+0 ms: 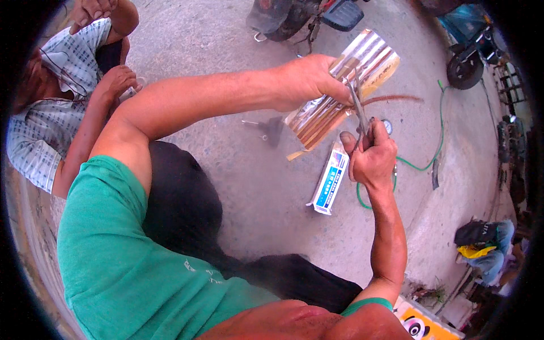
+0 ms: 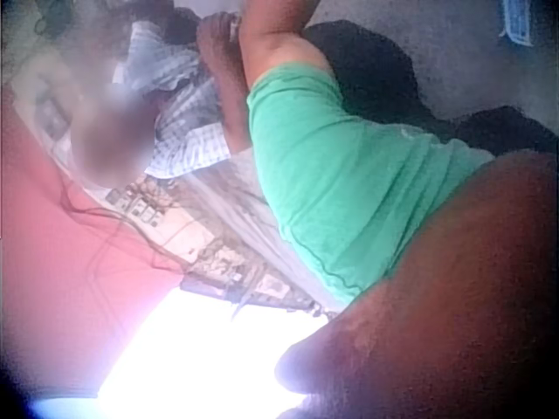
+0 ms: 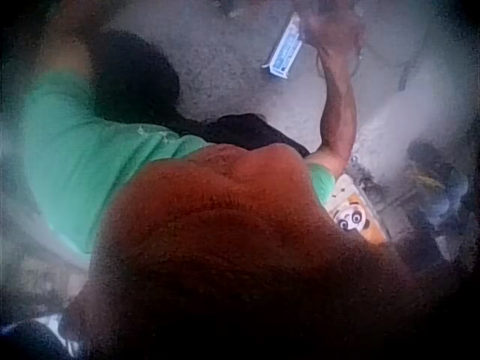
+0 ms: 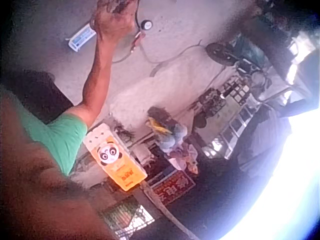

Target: The person cuts a strip of rubber patch material with scissors, sands a small area of a rubber tube with sandpaper, and then cuts another smaller piece of the patch material.

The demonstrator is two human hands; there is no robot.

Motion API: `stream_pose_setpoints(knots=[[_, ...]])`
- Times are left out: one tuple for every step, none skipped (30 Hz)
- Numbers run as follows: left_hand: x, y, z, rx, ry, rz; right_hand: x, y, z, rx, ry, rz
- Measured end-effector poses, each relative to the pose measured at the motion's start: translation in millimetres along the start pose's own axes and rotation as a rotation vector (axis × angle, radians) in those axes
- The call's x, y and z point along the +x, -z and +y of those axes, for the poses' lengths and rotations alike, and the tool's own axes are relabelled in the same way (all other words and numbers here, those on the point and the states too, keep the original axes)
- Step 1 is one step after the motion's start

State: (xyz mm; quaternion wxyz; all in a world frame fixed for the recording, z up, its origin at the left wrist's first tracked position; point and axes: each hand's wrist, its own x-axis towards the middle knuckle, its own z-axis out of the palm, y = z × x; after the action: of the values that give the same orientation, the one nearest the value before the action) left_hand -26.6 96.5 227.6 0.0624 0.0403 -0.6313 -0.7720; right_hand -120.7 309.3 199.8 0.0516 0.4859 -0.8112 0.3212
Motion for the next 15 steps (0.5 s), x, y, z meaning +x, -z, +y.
stream_pose_setpoints(knots=[[-0.3,0.2,-0.3,0.003,0.001,-0.005,-0.7,-0.3,0.9,-0.004,0.002,-0.001],[-1.0,1.1,0.0,0.007,0.002,-0.007,-0.8,-0.1,0.5,0.0,-0.014,-0.016],[-1.6,2.0,0.3,0.011,0.003,-0.009,-1.3,0.5,-0.3,0.005,-0.031,-0.03],[-0.9,4.5,-0.9,0.057,0.006,-0.017,-1.5,0.7,-1.0,0.009,-0.048,-0.045],[1.0,7.0,-1.7,0.102,0.007,-0.028,-1.3,0.5,-0.9,-0.004,-0.05,-0.037],[2.0,8.6,-2.4,0.147,0.007,-0.039,-1.1,0.0,-0.5,-0.017,-0.052,-0.029],[1.9,9.6,-2.9,0.147,0.026,-0.039,-1.0,0.0,-0.4,-0.03,-0.054,-0.021],[0.5,9.9,-0.8,0.148,0.046,-0.038,-0.2,0.8,-3.3,-0.043,-0.056,-0.03],[-0.4,10.0,0.4,0.148,0.066,-0.036,1.4,2.4,-8.8,-0.056,-0.059,-0.039],[0.0,9.8,-1.0,0.143,0.051,-0.017,2.8,3.9,-12.6,-0.069,-0.062,-0.048],[0.4,8.8,-3.1,0.137,0.034,0.001,3.3,5.0,-14.4,-0.06,-0.065,-0.059],[0.5,8.0,-4.2,0.131,0.018,0.02,3.8,5.8,-15.9,-0.051,-0.069,-0.07],[0.1,7.7,-4.5,0.148,0.038,0.025,4.2,6.3,-17.3,-0.042,-0.072,-0.081],[-0.3,5.9,-2.8,0.164,0.059,0.027,4.1,6.9,-18.2,-0.038,-0.065,-0.081],[-0.5,4.6,-1.9,0.18,0.08,0.03,4.0,7.3,-19.0,-0.033,-0.059,-0.08]])
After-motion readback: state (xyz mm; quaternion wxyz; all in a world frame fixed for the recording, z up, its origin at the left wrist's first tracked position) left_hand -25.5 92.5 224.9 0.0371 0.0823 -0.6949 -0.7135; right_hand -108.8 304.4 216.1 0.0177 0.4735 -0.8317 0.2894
